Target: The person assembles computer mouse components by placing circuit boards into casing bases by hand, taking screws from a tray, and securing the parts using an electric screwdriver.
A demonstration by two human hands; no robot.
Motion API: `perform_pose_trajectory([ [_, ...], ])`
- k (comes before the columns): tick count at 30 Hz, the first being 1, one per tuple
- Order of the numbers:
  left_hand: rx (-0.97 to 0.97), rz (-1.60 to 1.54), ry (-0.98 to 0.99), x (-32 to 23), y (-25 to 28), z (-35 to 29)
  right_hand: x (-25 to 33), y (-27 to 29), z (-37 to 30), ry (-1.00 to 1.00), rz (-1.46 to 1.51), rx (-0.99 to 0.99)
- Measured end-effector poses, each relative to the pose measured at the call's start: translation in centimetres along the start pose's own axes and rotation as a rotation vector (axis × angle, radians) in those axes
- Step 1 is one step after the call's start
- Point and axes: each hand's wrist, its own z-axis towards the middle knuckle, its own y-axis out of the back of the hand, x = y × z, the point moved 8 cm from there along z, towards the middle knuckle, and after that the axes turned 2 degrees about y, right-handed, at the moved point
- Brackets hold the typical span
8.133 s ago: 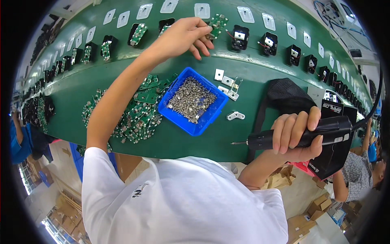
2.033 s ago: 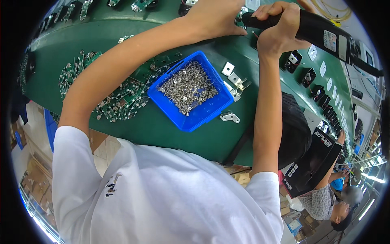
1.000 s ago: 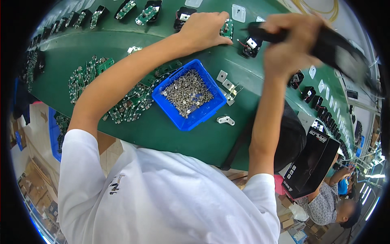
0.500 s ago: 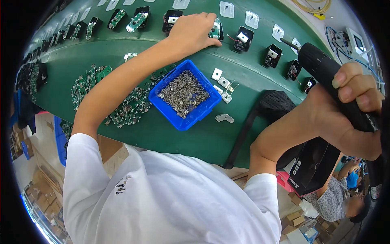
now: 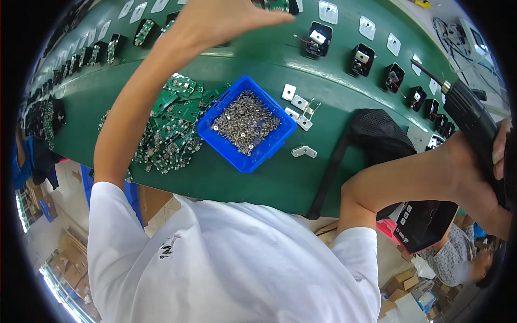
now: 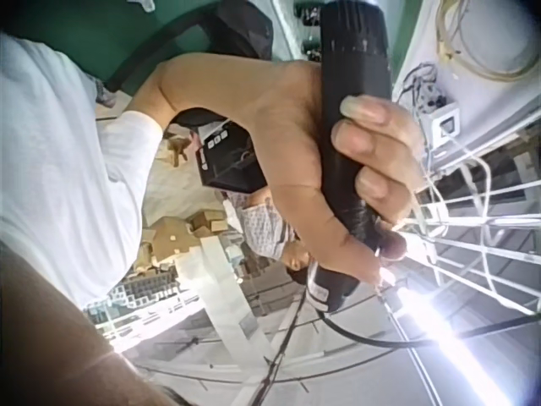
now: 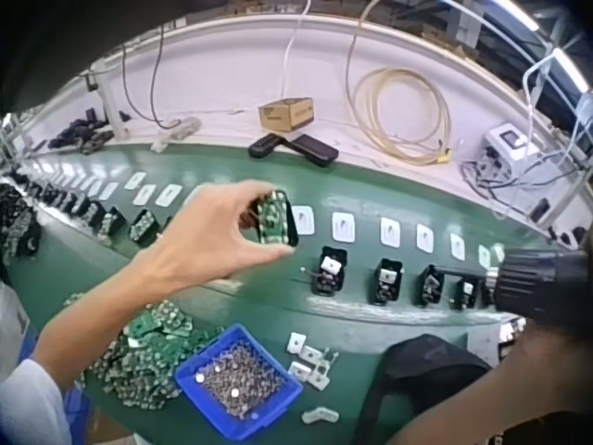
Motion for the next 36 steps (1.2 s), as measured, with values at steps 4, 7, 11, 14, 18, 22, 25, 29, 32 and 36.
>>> perform_pose_trajectory([
  [4, -0.121, 0.064, -0.206, -0.9, -0.6, -1.0, -0.2, -0.3, -0.4, -0.062, 0.016, 0.107],
  [7, -0.208, 0.141, -0.325, 0.4, -1.7, -0.7, -0.9, -0.7, -0.7, -0.117, 0.070, 0.178],
  [11, -0.336, 0.293, -0.450, 2.8, -4.4, -0.1, -2.5, -1.1, -1.2, -0.249, 0.215, 0.294],
  [14, -0.386, 0.237, -0.486, 3.3, -5.5, -0.1, -3.4, -1.4, -2.2, -0.307, 0.238, 0.254],
  [18, -0.492, 0.148, -0.565, 3.3, -5.1, -0.9, -4.9, -1.4, -3.5, -0.395, 0.269, 0.207],
  [22, -0.540, 0.026, -0.590, 4.1, -4.2, -1.6, -7.0, -2.0, -5.4, -0.490, 0.300, 0.159],
  [25, -0.407, -0.134, -0.476, 5.9, -4.3, -1.1, -9.3, -2.4, -7.0, -0.558, 0.311, 0.119],
  [29, -0.299, -0.181, -0.412, 7.3, -5.3, -0.5, -13.0, -3.3, -9.9, -0.655, 0.322, 0.066],
  [32, -0.264, -0.158, -0.348, 8.2, -5.4, -0.8, -15.8, -2.7, -11.5, -0.678, 0.340, 0.110],
  [36, -0.222, -0.072, -0.290, 7.7, -5.4, -1.6, -18.5, -2.1, -13.1, -0.626, 0.316, 0.280],
])
